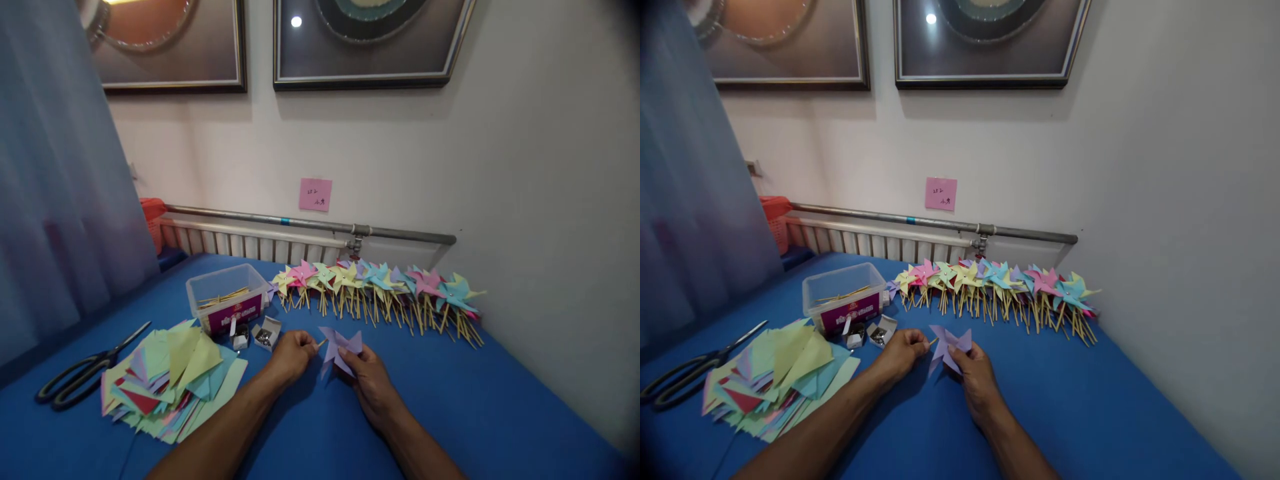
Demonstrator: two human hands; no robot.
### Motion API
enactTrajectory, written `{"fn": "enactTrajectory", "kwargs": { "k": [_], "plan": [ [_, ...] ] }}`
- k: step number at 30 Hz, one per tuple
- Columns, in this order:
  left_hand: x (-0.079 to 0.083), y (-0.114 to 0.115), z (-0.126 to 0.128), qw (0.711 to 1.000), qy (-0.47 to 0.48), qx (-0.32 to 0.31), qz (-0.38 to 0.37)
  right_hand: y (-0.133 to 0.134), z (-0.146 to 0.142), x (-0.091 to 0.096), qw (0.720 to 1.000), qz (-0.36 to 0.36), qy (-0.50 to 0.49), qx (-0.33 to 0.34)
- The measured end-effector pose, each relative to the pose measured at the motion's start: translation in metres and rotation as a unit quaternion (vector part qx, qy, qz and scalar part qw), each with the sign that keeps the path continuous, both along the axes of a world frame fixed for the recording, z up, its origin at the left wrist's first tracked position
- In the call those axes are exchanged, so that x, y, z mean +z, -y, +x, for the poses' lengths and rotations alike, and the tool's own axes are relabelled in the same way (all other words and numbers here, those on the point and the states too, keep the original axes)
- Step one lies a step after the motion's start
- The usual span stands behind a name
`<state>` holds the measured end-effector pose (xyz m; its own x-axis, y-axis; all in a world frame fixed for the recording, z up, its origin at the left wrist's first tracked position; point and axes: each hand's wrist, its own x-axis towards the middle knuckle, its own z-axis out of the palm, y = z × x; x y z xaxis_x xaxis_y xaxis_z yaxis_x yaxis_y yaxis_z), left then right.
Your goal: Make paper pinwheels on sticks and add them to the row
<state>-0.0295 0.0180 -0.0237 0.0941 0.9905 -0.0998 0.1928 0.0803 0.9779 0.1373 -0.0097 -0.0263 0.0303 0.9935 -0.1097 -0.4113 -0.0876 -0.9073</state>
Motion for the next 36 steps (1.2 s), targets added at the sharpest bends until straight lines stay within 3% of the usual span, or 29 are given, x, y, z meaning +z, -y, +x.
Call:
{"fn": "enactTrajectory", "kwargs": {
  "k": [12,20,36],
  "plan": [
    [0.001,0.005,0.0,0.996,-0.071,-0.027,0.049,0.001,0.002,0.001,1.0,-0.001,-0.007,0.03],
    [-0.002,0.014,0.007,0.997,-0.042,-0.059,0.036,0.0,-0.001,-0.002,0.999,0.023,0.008,0.037],
    [-0.008,0.015,0.015,0.999,0.003,-0.034,0.033,-0.002,0.0,-0.01,0.999,0.034,0.02,0.024]
  ]
}}
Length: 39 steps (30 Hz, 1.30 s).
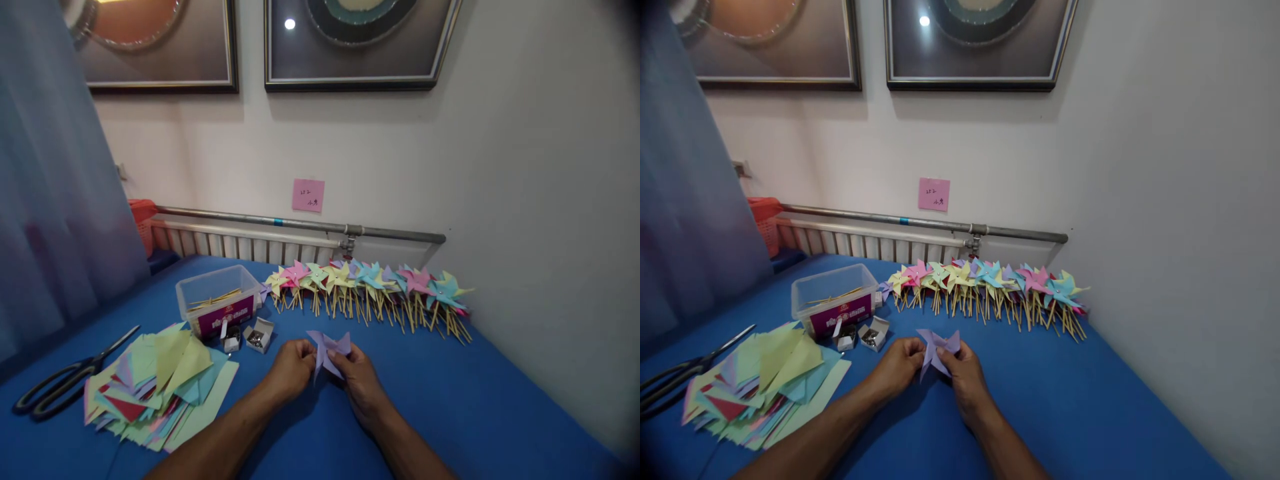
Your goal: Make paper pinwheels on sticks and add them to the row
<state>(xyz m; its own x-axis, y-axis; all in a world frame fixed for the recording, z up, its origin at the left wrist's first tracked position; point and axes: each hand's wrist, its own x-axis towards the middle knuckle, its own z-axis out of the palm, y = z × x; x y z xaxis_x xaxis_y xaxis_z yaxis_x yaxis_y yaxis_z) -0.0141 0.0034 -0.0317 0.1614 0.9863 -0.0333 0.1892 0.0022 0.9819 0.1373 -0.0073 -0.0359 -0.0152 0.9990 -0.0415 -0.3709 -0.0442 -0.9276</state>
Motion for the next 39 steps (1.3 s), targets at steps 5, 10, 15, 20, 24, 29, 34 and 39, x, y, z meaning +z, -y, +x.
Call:
{"fn": "enactTrajectory", "kwargs": {
  "k": [5,10,15,20,24,29,34,39],
  "plan": [
    [0.008,0.004,0.0,1.0,0.002,-0.002,-0.016,-0.003,0.001,-0.005,1.0,0.006,0.011,-0.005],
    [0.009,0.005,0.001,1.0,0.012,-0.009,-0.019,-0.003,0.001,-0.005,1.0,0.009,0.018,-0.002],
    [0.008,0.004,0.0,1.0,0.009,-0.008,-0.013,-0.003,0.002,-0.007,1.0,0.002,0.017,0.005],
    [0.01,0.005,0.0,1.0,0.017,-0.007,-0.005,-0.004,0.003,-0.008,1.0,0.001,0.027,0.013],
    [0.012,0.005,0.0,1.0,0.028,-0.009,-0.01,-0.002,0.003,-0.004,0.999,0.0,0.024,0.033],
    [0.016,0.007,0.001,0.999,0.039,-0.015,-0.007,0.001,0.002,0.001,0.999,-0.01,0.018,0.029],
    [0.017,0.008,0.0,0.999,0.028,-0.014,-0.004,0.003,0.001,0.002,1.0,-0.01,0.005,0.023],
    [0.014,0.007,0.0,1.0,0.01,-0.009,0.003,0.002,0.001,0.0,1.0,-0.006,0.008,0.019]
  ]
}}
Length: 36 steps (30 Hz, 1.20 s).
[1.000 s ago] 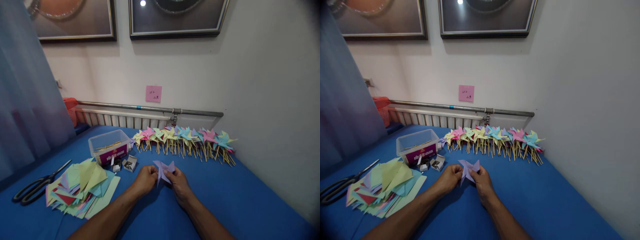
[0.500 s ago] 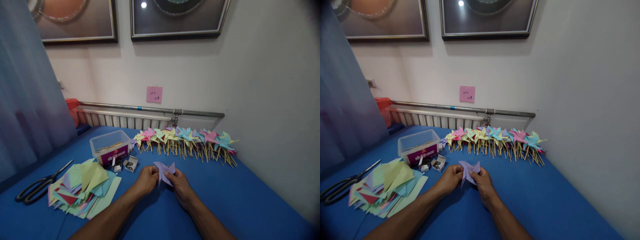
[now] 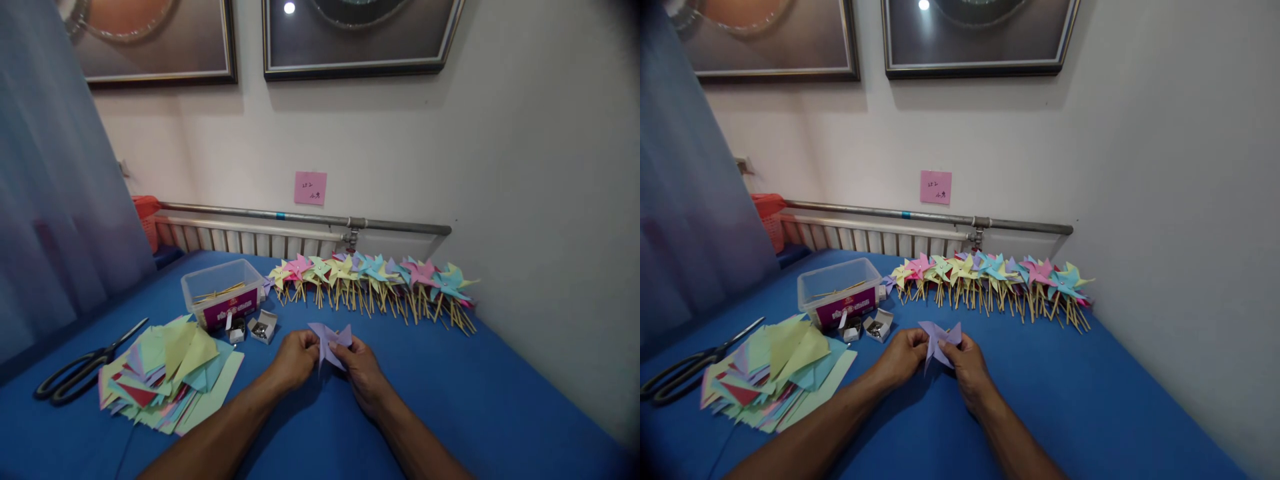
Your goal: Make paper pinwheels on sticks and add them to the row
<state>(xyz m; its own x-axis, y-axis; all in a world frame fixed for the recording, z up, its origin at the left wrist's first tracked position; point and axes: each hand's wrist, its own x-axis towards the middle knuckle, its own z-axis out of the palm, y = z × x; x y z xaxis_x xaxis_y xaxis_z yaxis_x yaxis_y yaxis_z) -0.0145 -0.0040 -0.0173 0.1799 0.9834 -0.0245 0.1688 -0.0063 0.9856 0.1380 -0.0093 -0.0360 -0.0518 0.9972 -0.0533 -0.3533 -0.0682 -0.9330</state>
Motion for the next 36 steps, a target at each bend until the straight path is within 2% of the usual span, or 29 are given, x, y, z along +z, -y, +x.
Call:
{"fn": "enactTrajectory", "kwargs": {
  "k": [25,36],
  "plan": [
    [-0.002,0.001,0.0,1.0,-0.018,-0.009,0.007,-0.008,0.003,-0.013,0.999,0.015,0.035,-0.001],
    [-0.007,-0.002,0.0,1.0,-0.014,-0.009,0.0,-0.006,0.001,-0.009,1.0,0.012,0.016,0.004]
  ]
}}
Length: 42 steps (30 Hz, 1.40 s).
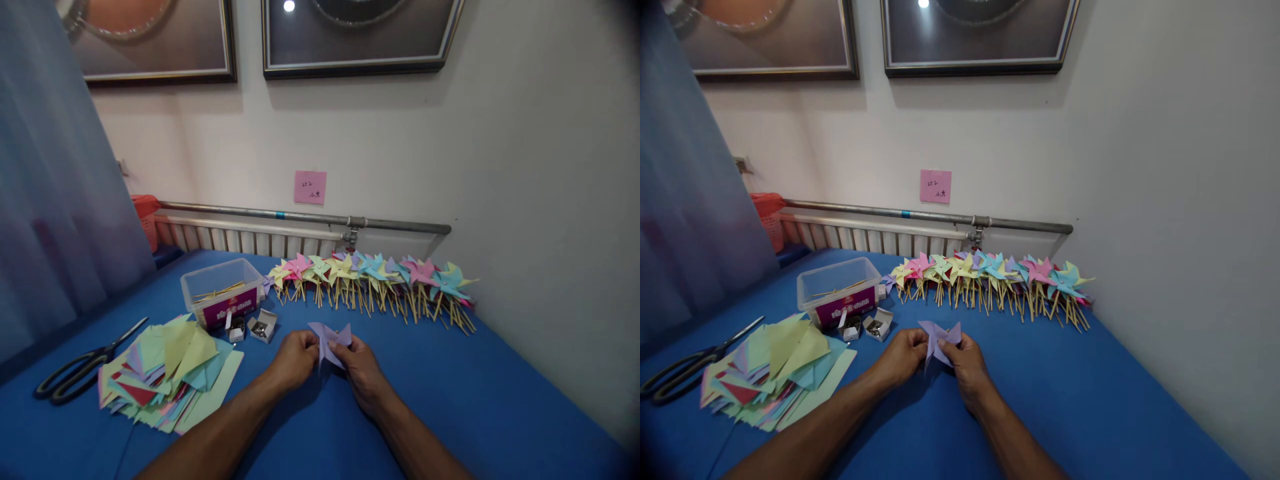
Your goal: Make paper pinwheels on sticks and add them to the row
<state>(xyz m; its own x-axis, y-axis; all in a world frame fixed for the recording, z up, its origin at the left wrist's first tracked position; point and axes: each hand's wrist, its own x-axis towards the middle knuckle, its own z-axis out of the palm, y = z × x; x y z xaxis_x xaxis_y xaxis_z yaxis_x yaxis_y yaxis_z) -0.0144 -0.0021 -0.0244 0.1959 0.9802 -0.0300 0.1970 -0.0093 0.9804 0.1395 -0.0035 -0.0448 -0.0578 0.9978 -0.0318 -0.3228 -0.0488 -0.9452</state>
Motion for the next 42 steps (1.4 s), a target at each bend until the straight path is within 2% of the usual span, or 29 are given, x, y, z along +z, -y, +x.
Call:
{"fn": "enactTrajectory", "kwargs": {
  "k": [7,31,42],
  "plan": [
    [0.004,0.001,0.0,1.0,-0.001,0.003,0.001,-0.002,0.001,-0.003,1.0,0.012,0.016,-0.007],
    [-0.008,-0.004,0.0,1.0,0.017,-0.004,0.011,-0.001,0.001,-0.002,1.0,0.007,0.018,0.005],
    [-0.001,-0.001,-0.001,1.0,0.023,-0.004,-0.003,0.001,-0.003,0.002,1.0,-0.007,0.004,-0.019]
  ]
}}
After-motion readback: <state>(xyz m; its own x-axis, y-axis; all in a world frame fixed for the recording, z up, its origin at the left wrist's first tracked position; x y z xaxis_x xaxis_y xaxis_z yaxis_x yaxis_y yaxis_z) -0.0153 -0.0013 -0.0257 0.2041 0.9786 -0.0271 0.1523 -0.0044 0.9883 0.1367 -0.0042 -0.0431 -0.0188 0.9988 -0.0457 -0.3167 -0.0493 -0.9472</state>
